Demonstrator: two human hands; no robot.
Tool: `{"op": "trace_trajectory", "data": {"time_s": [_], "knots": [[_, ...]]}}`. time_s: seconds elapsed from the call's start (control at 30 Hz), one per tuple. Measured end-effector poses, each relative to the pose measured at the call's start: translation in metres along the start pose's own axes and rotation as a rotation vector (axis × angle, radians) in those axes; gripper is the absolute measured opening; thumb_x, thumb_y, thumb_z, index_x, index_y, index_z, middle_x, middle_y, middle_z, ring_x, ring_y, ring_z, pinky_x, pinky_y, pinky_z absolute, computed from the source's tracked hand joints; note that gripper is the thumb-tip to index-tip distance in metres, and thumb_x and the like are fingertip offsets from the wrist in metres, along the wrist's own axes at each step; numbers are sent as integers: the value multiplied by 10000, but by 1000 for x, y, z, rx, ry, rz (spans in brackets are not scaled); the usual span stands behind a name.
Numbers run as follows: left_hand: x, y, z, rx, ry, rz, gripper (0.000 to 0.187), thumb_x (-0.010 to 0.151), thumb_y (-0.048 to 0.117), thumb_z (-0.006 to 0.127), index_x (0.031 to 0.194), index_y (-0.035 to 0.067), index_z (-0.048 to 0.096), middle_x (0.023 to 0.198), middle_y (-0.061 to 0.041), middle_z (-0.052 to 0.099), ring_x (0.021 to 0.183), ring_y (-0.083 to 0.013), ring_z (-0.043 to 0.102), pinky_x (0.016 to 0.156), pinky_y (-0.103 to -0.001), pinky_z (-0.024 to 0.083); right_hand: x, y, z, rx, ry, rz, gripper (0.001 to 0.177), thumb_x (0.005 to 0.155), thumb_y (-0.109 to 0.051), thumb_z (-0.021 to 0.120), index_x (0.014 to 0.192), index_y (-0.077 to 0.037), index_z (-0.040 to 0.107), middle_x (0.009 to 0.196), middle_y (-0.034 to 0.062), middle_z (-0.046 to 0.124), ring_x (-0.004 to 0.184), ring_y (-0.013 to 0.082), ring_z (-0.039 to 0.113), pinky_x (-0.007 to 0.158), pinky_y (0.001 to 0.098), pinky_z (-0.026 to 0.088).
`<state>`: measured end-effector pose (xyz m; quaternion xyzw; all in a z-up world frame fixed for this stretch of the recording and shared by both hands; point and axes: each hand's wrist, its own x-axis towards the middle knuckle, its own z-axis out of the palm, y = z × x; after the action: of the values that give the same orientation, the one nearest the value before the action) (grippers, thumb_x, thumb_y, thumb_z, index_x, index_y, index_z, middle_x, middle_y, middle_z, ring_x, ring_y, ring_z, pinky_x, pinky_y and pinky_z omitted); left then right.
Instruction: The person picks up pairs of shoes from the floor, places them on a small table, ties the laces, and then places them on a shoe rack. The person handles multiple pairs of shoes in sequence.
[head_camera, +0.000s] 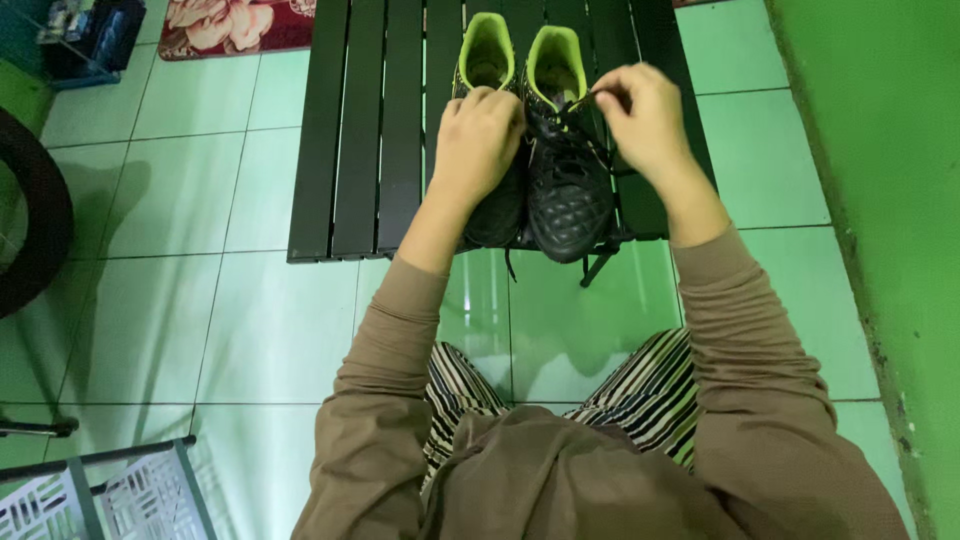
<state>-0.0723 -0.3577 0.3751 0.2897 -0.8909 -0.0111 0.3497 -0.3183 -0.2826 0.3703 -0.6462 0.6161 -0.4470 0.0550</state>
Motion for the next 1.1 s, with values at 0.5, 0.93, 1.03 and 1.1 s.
{"op": "trace_trajectory", "data": {"time_s": [0.5, 0.93, 1.03, 1.1], "knots": [[5, -19, -22, -91, 20, -88, 287, 854, 60, 689, 1139, 85, 684, 1102, -95, 682, 1079, -318, 631, 927, -447, 493, 32, 1, -65, 693, -59, 82, 139, 1063, -110, 766, 1191, -68, 731, 1073, 4, 744, 866, 56, 650, 634, 179, 423], [11, -28, -20, -106, -79, -255, 284, 835, 123, 756, 1115, 168, 744, 1152, -68, 671, 1081, -293, 656, 908, -415, 539, 23, -31, 26, -229, -108, -404, 284, 831, -239, 899, 1028, -95, 755, 1219, 114, 632, 1173, 393, 545, 934, 496, 439], [13, -29, -24, -139, -102, -286, 227, 845, 136, 759, 1068, 175, 739, 1137, -46, 671, 1053, -265, 679, 890, -391, 556, 15, -43, 48, -374, -138, -414, 277, 751, -228, 891, 937, -82, 747, 1160, 125, 604, 1127, 363, 548, 890, 482, 450], [11, -30, -26, -156, -61, -227, 235, 825, 115, 758, 1053, 161, 722, 1136, -58, 664, 1020, -287, 677, 854, -398, 555, 19, -38, 52, -286, -152, -371, 194, 812, -183, 858, 919, -83, 731, 1176, 124, 600, 1155, 345, 553, 965, 439, 479]]}}
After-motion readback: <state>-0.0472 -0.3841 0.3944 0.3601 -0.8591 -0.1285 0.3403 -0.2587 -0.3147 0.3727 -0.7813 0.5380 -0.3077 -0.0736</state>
